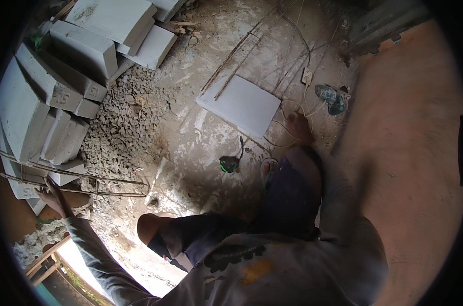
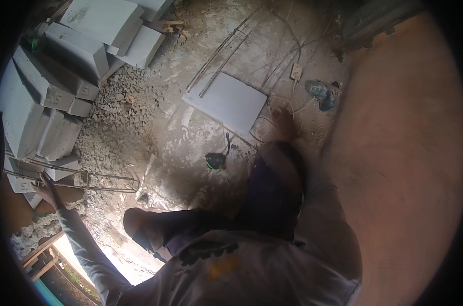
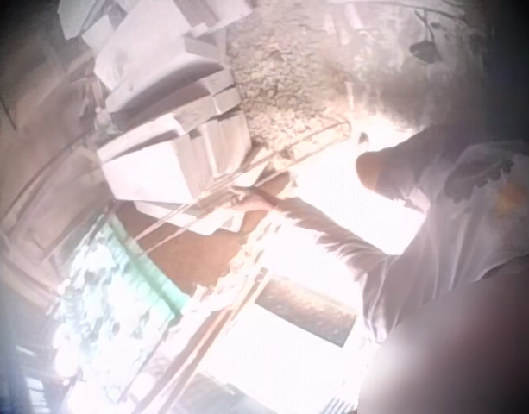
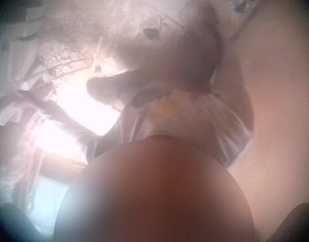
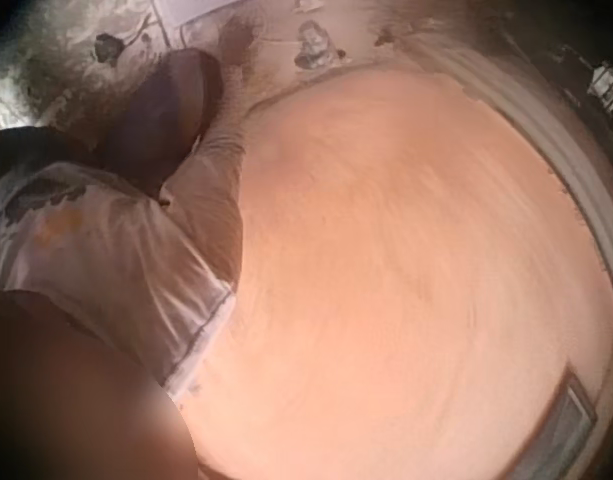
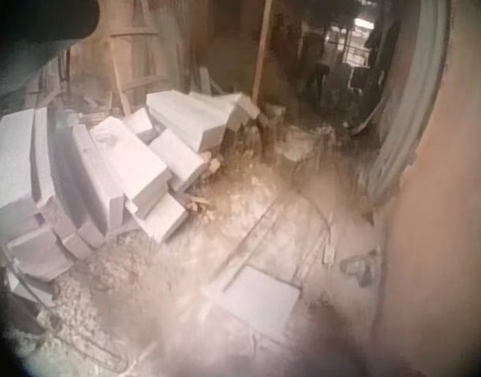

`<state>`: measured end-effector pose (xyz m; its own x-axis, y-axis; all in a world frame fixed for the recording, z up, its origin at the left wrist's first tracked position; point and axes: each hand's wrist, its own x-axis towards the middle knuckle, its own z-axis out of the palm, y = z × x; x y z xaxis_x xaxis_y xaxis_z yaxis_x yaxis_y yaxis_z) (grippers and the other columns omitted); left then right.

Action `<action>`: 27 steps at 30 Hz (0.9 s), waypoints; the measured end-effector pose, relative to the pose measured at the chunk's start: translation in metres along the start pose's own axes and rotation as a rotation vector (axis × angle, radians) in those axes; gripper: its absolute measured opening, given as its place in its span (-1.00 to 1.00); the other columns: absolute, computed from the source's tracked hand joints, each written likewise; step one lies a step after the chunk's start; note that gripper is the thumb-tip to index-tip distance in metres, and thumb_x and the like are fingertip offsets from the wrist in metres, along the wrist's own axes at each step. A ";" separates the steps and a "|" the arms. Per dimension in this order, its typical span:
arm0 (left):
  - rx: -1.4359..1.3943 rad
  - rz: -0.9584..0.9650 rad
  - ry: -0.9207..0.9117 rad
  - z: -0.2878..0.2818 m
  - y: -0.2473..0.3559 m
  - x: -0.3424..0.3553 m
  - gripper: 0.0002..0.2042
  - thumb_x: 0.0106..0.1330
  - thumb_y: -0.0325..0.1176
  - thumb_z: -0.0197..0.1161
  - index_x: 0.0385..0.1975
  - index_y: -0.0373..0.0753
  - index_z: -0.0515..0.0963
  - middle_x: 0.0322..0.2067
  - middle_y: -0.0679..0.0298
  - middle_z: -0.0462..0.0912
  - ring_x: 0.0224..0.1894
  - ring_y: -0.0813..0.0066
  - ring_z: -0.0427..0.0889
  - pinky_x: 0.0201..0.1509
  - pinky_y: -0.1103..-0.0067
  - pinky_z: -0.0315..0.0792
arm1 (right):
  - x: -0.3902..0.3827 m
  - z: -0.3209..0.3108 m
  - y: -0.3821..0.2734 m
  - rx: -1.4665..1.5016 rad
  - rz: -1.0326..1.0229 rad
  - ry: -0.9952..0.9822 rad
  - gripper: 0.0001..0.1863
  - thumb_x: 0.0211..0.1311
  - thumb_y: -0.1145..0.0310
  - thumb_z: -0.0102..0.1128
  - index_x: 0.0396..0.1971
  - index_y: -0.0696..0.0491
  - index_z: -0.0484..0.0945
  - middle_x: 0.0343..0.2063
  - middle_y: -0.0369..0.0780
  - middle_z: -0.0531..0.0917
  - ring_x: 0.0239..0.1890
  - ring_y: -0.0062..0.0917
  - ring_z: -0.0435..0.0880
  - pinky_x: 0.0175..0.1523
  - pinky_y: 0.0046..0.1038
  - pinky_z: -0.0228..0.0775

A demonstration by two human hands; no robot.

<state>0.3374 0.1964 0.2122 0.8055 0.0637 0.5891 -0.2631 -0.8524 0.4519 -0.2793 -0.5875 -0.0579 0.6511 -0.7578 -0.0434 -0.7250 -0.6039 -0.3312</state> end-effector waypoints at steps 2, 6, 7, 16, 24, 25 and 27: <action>-0.023 -0.121 -0.018 -0.002 0.022 -0.038 -0.16 0.55 -0.03 0.31 0.55 -0.53 0.10 0.40 -0.28 0.39 0.34 -0.04 0.56 0.38 0.25 0.49 | 0.056 0.015 -0.010 0.449 0.042 -0.075 -0.72 0.46 0.18 0.22 -0.19 0.12 0.64 -0.35 -0.10 0.75 -0.30 -0.25 0.76 -0.19 -0.19 0.58; 0.016 -0.234 -0.166 -0.062 0.055 -0.146 -0.18 0.56 -0.02 0.30 0.60 -0.37 0.07 0.49 -0.23 0.24 0.41 0.02 0.46 0.40 0.23 0.46 | 0.183 0.050 -0.084 0.528 -0.083 -0.088 -0.75 0.42 0.22 0.25 -0.29 0.12 0.67 -0.37 -0.02 0.78 -0.36 -0.15 0.79 -0.19 -0.19 0.60; 0.004 -0.271 -0.230 -0.060 0.057 -0.176 -0.20 0.57 -0.04 0.30 0.61 -0.33 0.08 0.48 -0.22 0.24 0.41 0.01 0.44 0.40 0.22 0.45 | 0.222 0.063 -0.072 0.780 0.013 -0.021 -0.73 0.45 0.20 0.24 -0.30 0.12 0.66 -0.40 -0.07 0.78 -0.39 -0.23 0.78 -0.23 -0.23 0.59; 0.016 -0.804 -0.510 -0.213 0.056 -0.406 -0.33 0.57 -0.24 0.31 0.60 -0.10 0.19 0.47 -0.20 0.25 0.36 -0.02 0.46 0.32 0.16 0.47 | 0.342 0.070 -0.157 1.624 0.907 -0.166 -0.64 0.59 0.14 0.12 0.11 0.09 0.62 0.02 -0.01 0.70 -0.03 -0.35 0.75 -0.06 -0.39 0.63; 0.030 -0.357 -0.717 -0.122 0.174 -0.291 -0.46 0.64 -0.18 0.18 0.45 -0.39 0.37 0.36 -0.10 0.51 0.38 0.11 0.52 0.41 0.26 0.44 | 0.337 -0.031 -0.217 1.795 0.876 -0.029 -0.87 0.62 0.28 0.04 -0.07 0.01 0.44 -0.20 -0.17 0.49 -0.31 -0.45 0.45 -0.33 -0.40 0.37; -0.041 -0.227 -0.714 -0.112 0.215 -0.253 -0.48 0.65 -0.16 0.17 0.45 -0.35 0.39 0.38 -0.05 0.51 0.40 0.13 0.51 0.41 0.28 0.43 | 0.330 -0.054 -0.246 1.841 0.862 -0.060 -0.90 0.62 0.30 0.03 -0.09 0.00 0.42 -0.23 -0.19 0.46 -0.34 -0.46 0.41 -0.36 -0.40 0.34; -0.141 -0.057 -0.788 -0.065 0.303 -0.191 -0.50 0.64 -0.15 0.19 0.43 -0.31 0.43 0.36 0.05 0.57 0.37 0.23 0.55 0.39 0.31 0.45 | 0.310 -0.091 -0.287 1.891 0.834 -0.091 -0.93 0.63 0.34 0.00 -0.14 -0.02 0.37 -0.28 -0.23 0.40 -0.41 -0.49 0.33 -0.43 -0.40 0.27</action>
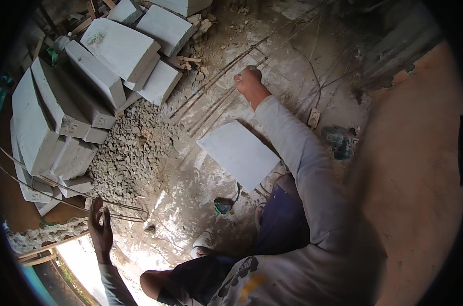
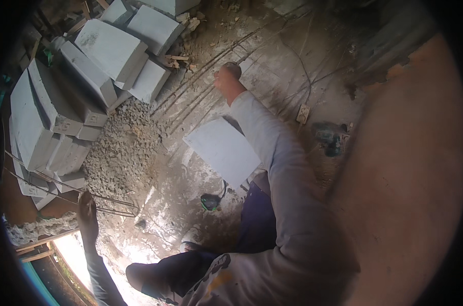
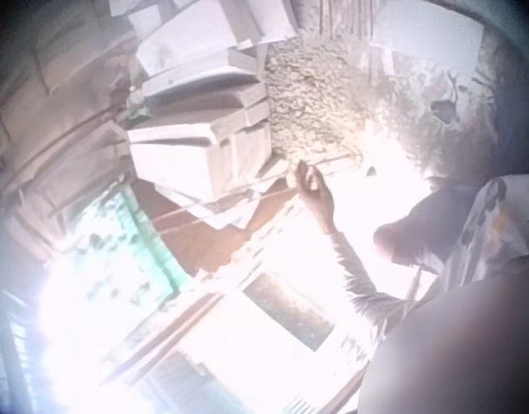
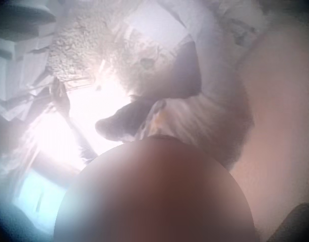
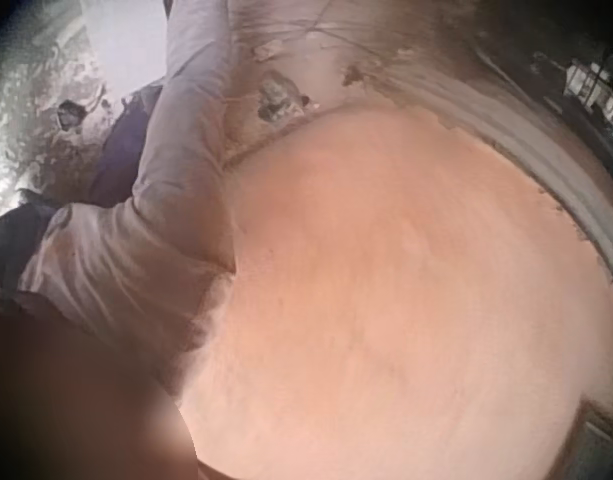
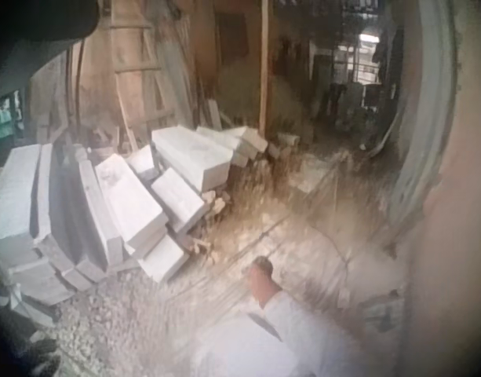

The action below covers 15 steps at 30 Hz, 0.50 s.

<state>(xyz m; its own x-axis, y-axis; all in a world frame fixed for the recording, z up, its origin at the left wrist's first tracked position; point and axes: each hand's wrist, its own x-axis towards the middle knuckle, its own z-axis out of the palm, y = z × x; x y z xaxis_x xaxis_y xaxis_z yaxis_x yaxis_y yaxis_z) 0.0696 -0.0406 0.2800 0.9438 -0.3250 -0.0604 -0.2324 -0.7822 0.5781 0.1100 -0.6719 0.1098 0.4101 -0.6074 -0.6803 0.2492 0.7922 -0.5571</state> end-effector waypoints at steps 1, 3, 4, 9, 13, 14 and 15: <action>0.007 0.134 -0.031 0.007 0.045 0.034 -0.54 0.63 -0.17 0.20 0.38 -0.32 0.49 0.31 0.03 0.61 0.35 0.21 0.59 0.38 0.30 0.46 | -0.025 0.011 -0.001 0.010 -0.004 -0.022 -0.92 0.63 0.35 -0.01 -0.16 -0.03 0.35 -0.31 -0.25 0.38 -0.44 -0.50 0.29 -0.47 -0.41 0.24; 0.031 0.443 -0.137 0.040 0.140 0.093 -0.56 0.60 -0.15 0.22 0.28 -0.34 0.56 0.28 -0.03 0.63 0.32 0.06 0.63 0.38 0.25 0.47 | -0.058 0.017 0.002 0.026 -0.016 -0.019 -0.90 0.65 0.37 -0.04 -0.19 -0.05 0.31 -0.35 -0.26 0.34 -0.48 -0.51 0.26 -0.48 -0.41 0.25; 0.032 0.604 -0.156 0.059 0.180 0.120 -0.54 0.58 -0.12 0.23 0.27 -0.35 0.56 0.28 -0.05 0.63 0.30 0.03 0.64 0.40 0.26 0.45 | -0.055 0.011 0.010 0.051 -0.066 -0.087 -0.96 0.63 0.39 -0.06 -0.06 -0.01 0.35 -0.29 -0.25 0.47 -0.39 -0.46 0.46 -0.39 -0.35 0.40; 0.211 0.819 -0.249 0.133 0.252 0.197 -0.50 0.57 -0.07 0.23 0.29 -0.33 0.52 0.21 -0.14 0.64 0.24 -0.09 0.65 0.29 0.23 0.51 | -0.168 0.032 0.093 0.065 0.126 -0.421 -0.91 0.73 0.36 -0.18 -0.05 -0.07 0.36 -0.34 -0.28 0.55 -0.37 -0.49 0.56 -0.06 -0.23 0.68; 0.350 0.441 -0.371 0.182 0.257 0.214 -0.47 0.58 0.04 0.17 0.18 -0.37 0.61 0.04 -0.19 0.73 0.10 -0.13 0.72 0.22 0.19 0.54 | -0.192 0.008 0.130 -0.179 0.244 -0.623 -0.76 0.76 0.25 -0.22 0.08 0.05 0.40 -0.07 -0.13 0.69 -0.07 -0.36 0.74 0.15 -0.20 0.68; 0.330 0.405 -0.397 0.192 0.251 0.219 -0.47 0.58 0.05 0.15 0.14 -0.38 0.64 0.00 -0.19 0.75 0.07 -0.13 0.74 0.21 0.19 0.55 | -0.182 -0.002 0.133 -0.240 0.293 -0.676 -0.71 0.77 0.23 -0.24 0.11 0.08 0.41 0.01 -0.09 0.70 0.01 -0.33 0.75 0.17 -0.21 0.67; 0.312 0.359 -0.418 0.202 0.239 0.226 -0.46 0.58 0.06 0.14 0.11 -0.38 0.67 -0.04 -0.20 0.76 0.05 -0.13 0.75 0.19 0.19 0.55 | -0.171 -0.014 0.126 -0.385 0.282 -0.791 -0.67 0.77 0.19 -0.23 0.12 0.11 0.42 0.04 -0.06 0.69 0.04 -0.31 0.75 0.18 -0.21 0.66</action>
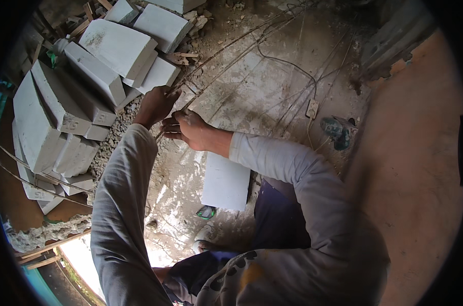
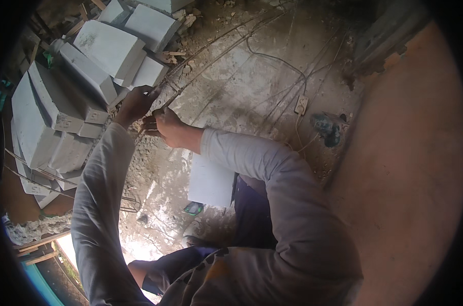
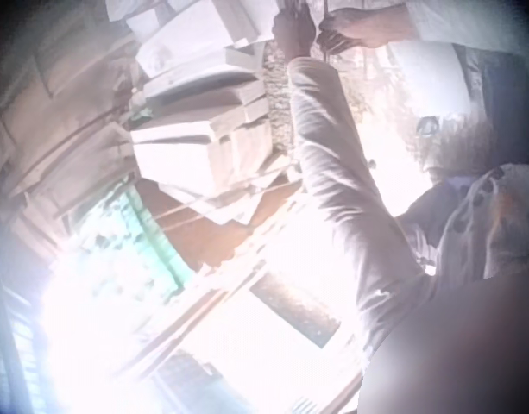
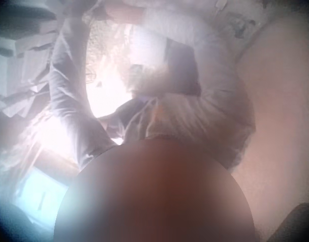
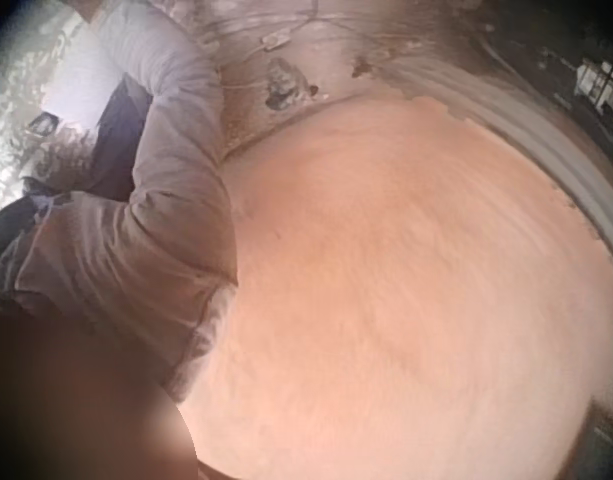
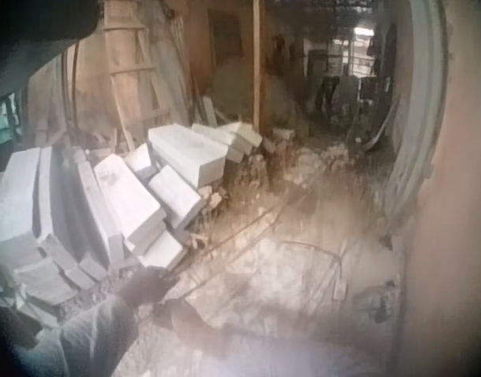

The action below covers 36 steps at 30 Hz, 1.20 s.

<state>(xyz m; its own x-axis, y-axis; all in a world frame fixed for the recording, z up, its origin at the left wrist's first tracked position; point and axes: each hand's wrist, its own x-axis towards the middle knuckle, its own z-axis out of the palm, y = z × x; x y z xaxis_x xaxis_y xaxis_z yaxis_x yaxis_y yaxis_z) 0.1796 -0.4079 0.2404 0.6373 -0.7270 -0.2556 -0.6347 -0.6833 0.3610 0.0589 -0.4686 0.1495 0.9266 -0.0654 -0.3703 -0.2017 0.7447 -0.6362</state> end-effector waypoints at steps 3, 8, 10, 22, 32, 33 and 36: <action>-0.052 0.034 0.212 0.039 -0.037 0.003 -0.58 0.55 -0.04 0.19 0.05 -0.27 0.73 -0.11 -0.16 0.78 0.00 -0.15 0.77 0.12 0.20 0.59 | -0.026 -0.076 -0.017 -0.383 0.018 -0.161 -0.66 0.72 0.19 -0.12 0.13 0.17 0.44 0.00 -0.05 0.68 0.00 -0.33 0.74 0.15 -0.23 0.66; -0.023 0.125 0.290 0.035 -0.050 0.003 -0.66 0.54 -0.14 0.19 0.03 -0.23 0.75 -0.18 -0.12 0.79 -0.10 -0.14 0.79 0.06 0.20 0.60 | -0.047 -0.342 0.032 -1.484 -0.422 1.118 -0.52 0.32 0.39 0.32 0.20 0.18 0.47 0.02 0.00 0.64 0.20 -0.04 0.54 0.28 -0.01 0.35; -0.023 0.171 0.301 0.031 -0.022 0.010 -0.67 0.55 -0.14 0.20 0.03 -0.22 0.75 -0.22 -0.11 0.79 -0.13 -0.12 0.79 0.03 0.22 0.60 | -0.056 -0.420 0.057 -1.374 -0.214 1.378 -0.47 0.32 0.25 0.35 0.20 0.19 0.47 0.06 0.06 0.62 0.32 0.02 0.44 0.39 -0.02 0.28; 0.008 0.130 0.254 -0.001 0.009 0.008 -0.68 0.54 -0.22 0.17 -0.02 -0.31 0.74 -0.12 -0.05 0.80 -0.02 -0.01 0.78 0.08 0.32 0.58 | -0.002 -0.473 0.078 -0.160 -0.561 1.214 -0.72 0.66 0.21 0.03 -0.35 -0.13 0.57 -0.41 -0.39 0.58 -0.33 -0.63 0.47 -0.15 -0.45 0.32; -0.167 0.300 0.287 -0.001 0.073 0.065 -0.71 0.51 -0.19 0.24 0.04 -0.15 0.78 -0.19 -0.06 0.81 -0.10 -0.05 0.82 0.06 0.24 0.62 | -0.015 -0.585 0.052 -0.600 -0.651 1.530 -0.45 0.66 -0.07 -0.01 -0.04 0.21 0.62 -0.22 0.00 0.77 -0.16 -0.12 0.75 0.02 -0.14 0.51; -0.083 0.187 0.258 0.002 0.076 0.068 -0.71 0.49 -0.18 0.25 0.03 -0.13 0.78 -0.16 -0.06 0.81 -0.08 -0.07 0.81 0.08 0.23 0.62 | 0.000 -0.555 0.075 -0.570 -0.576 1.468 -0.44 0.66 -0.07 0.00 -0.04 0.22 0.62 -0.21 0.01 0.77 -0.16 -0.12 0.74 0.02 -0.16 0.51; -0.035 -0.022 0.188 0.010 0.042 0.069 -0.70 0.47 -0.17 0.28 0.02 -0.15 0.79 -0.14 -0.06 0.81 -0.07 -0.08 0.81 0.09 0.22 0.62 | 0.020 -0.422 0.122 -0.579 -0.413 1.245 -0.42 0.66 -0.07 0.01 -0.01 0.26 0.61 -0.18 0.04 0.77 -0.17 -0.12 0.73 0.01 -0.22 0.50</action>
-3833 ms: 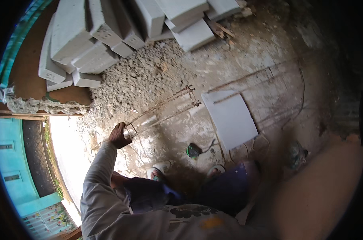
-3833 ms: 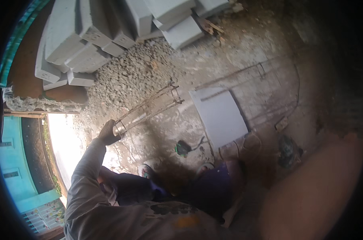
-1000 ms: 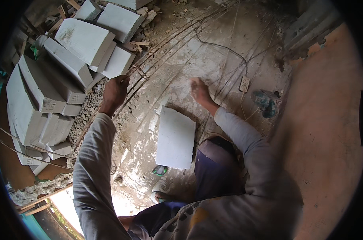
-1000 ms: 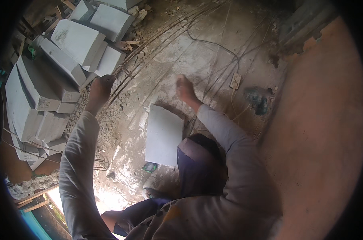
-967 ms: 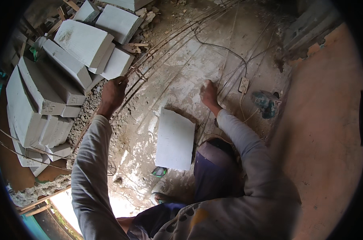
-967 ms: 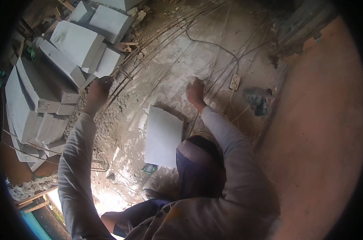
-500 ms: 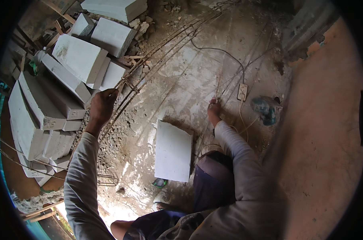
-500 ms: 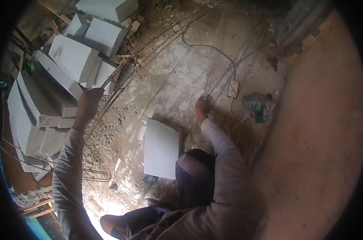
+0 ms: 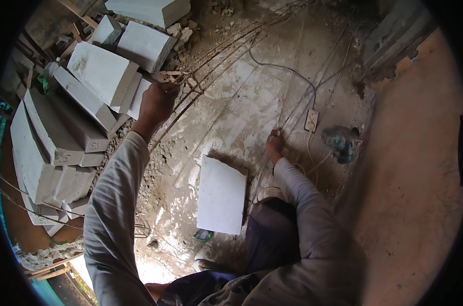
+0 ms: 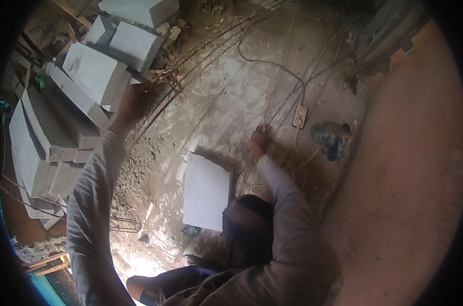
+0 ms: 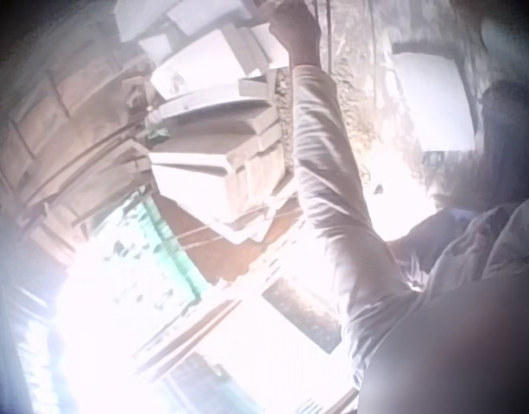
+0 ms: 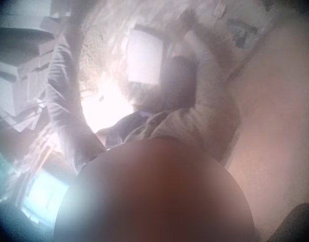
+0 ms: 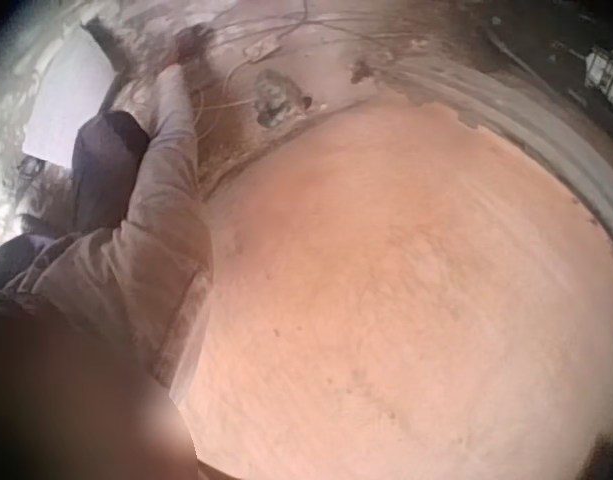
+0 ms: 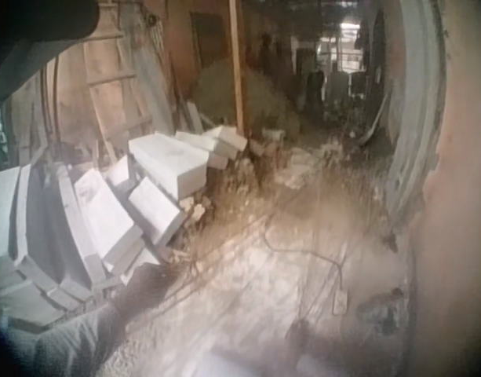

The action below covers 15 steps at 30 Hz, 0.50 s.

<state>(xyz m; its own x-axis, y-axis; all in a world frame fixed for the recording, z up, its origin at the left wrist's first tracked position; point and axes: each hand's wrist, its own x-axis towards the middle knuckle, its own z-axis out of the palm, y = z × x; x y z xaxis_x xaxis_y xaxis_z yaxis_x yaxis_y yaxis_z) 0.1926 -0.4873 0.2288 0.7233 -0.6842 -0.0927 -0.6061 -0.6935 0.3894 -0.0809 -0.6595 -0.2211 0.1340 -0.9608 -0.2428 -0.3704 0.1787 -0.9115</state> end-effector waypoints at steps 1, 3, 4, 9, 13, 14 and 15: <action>-0.007 0.021 0.050 0.007 0.004 0.003 -0.70 0.44 -0.17 0.29 0.00 -0.16 0.80 -0.14 -0.07 0.81 -0.07 -0.08 0.81 0.09 0.23 0.62 | -0.010 -0.004 -0.013 0.014 0.013 -0.015 -0.41 0.66 -0.07 0.01 -0.01 0.27 0.60 -0.17 0.06 0.77 -0.17 -0.12 0.72 0.01 -0.24 0.50; -0.076 0.130 0.079 0.019 0.035 0.029 -0.71 0.43 -0.17 0.30 -0.01 -0.14 0.80 -0.14 -0.07 0.81 -0.07 -0.07 0.81 0.09 0.23 0.62 | 0.028 -0.033 -0.009 0.157 0.084 0.050 -0.42 0.66 -0.04 0.03 0.03 0.29 0.61 -0.15 0.05 0.78 -0.17 -0.15 0.72 0.01 -0.28 0.50; -0.110 0.178 0.093 0.025 0.049 0.042 -0.71 0.43 -0.17 0.30 -0.01 -0.14 0.81 -0.14 -0.07 0.81 -0.07 -0.07 0.81 0.08 0.24 0.62 | 0.045 -0.047 -0.006 0.229 0.118 0.073 -0.43 0.66 -0.03 0.05 0.05 0.30 0.61 -0.14 0.05 0.78 -0.17 -0.16 0.72 0.02 -0.31 0.50; -0.017 0.199 0.132 0.018 0.062 0.087 -0.74 0.44 -0.18 0.29 -0.04 -0.10 0.82 -0.13 -0.02 0.82 -0.04 -0.03 0.80 0.12 0.23 0.61 | 0.039 -0.044 0.000 0.041 0.000 0.117 -0.52 0.66 0.02 0.11 -0.22 0.20 0.63 -0.34 -0.19 0.69 -0.32 -0.48 0.52 -0.21 -0.30 0.35; 0.060 0.150 0.161 0.005 0.052 0.092 -0.72 0.46 -0.15 0.28 0.00 -0.07 0.81 -0.14 -0.02 0.83 -0.04 -0.03 0.80 0.13 0.22 0.61 | 0.002 -0.028 0.001 0.251 0.092 0.176 -0.51 0.65 0.03 0.11 -0.07 0.24 0.66 -0.13 -0.12 0.77 -0.14 -0.30 0.70 -0.04 -0.29 0.47; -0.006 0.124 0.151 -0.004 0.068 0.082 -0.71 0.46 -0.14 0.28 0.01 -0.07 0.81 -0.14 -0.02 0.83 -0.04 -0.03 0.81 0.12 0.22 0.61 | 0.010 -0.038 0.009 0.105 0.074 0.260 -0.52 0.64 0.03 0.12 0.00 0.24 0.65 -0.08 -0.09 0.76 -0.06 -0.25 0.70 0.05 -0.26 0.46; -0.027 0.112 0.126 -0.012 0.083 0.082 -0.70 0.48 -0.11 0.27 0.02 -0.06 0.80 -0.15 -0.01 0.83 -0.05 -0.03 0.81 0.11 0.22 0.61 | 0.034 -0.054 0.020 -0.034 0.045 0.361 -0.51 0.63 0.04 0.13 0.07 0.23 0.63 -0.03 -0.05 0.76 0.01 -0.20 0.70 0.13 -0.23 0.45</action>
<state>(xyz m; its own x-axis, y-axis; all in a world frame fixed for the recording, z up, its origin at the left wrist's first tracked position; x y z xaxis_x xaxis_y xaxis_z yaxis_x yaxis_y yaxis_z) 0.2055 -0.5979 0.2642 0.6883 -0.7223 0.0675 -0.6775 -0.6067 0.4157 -0.1334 -0.7003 -0.2293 -0.2140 -0.9662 -0.1440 -0.4001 0.2212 -0.8894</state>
